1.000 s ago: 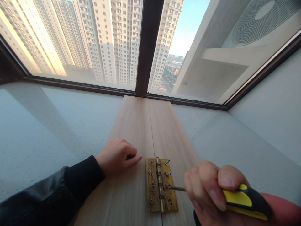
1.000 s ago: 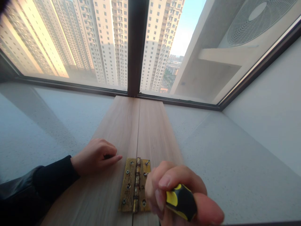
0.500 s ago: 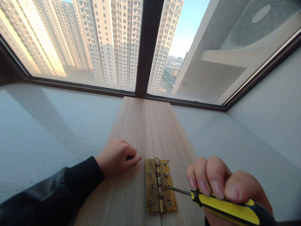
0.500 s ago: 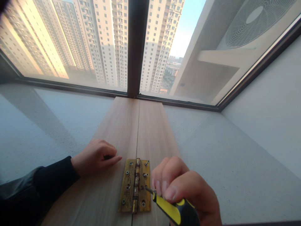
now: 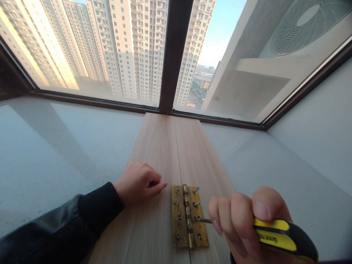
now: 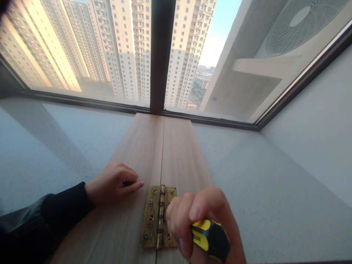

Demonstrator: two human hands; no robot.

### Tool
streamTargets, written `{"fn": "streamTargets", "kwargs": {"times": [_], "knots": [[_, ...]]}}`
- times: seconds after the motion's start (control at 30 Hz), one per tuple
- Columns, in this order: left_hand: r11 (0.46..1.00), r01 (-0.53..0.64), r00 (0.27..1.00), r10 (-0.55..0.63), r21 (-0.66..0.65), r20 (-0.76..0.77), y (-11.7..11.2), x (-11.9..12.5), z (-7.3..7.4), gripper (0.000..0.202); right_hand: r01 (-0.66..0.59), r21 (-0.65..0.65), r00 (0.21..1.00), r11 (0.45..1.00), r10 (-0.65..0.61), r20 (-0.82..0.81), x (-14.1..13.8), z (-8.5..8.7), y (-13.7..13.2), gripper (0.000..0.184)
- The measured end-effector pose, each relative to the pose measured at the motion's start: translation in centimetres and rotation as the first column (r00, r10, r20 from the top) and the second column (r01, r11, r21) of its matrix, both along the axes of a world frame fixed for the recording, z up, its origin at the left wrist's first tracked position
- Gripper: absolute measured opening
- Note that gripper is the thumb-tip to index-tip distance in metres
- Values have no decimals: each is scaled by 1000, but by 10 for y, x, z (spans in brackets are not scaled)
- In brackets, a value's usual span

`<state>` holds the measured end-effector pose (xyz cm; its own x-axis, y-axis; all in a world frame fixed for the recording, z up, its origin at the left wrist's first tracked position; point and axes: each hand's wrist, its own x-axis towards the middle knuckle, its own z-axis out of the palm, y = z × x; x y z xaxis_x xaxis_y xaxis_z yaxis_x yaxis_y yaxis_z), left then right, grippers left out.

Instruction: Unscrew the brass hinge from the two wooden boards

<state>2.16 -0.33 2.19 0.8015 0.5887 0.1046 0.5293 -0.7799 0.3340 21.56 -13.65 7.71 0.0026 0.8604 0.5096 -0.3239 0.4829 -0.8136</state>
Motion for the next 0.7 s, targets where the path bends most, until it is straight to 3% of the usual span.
{"fn": "streamTargets", "kwargs": {"times": [0.17,0.4,0.5,0.63,0.7], "knots": [[1000,5,1000,-6,18,18,0,0,0,42,185,110,971,977,-199,131,18,-9,-2,35],[1000,-8,1000,8,3,-14,0,0,-1,43,250,185,954,950,-274,120,22,-11,2,33],[1000,-13,1000,13,0,-20,0,-1,-1,44,177,186,979,967,-192,69,17,-12,6,30],[1000,-9,1000,9,-9,-17,0,-1,-1,43,-82,165,994,983,92,-51,5,-8,8,32],[1000,-10,1000,10,-9,-16,0,0,0,43,-93,136,992,986,103,-68,-1,-6,6,32]]}}
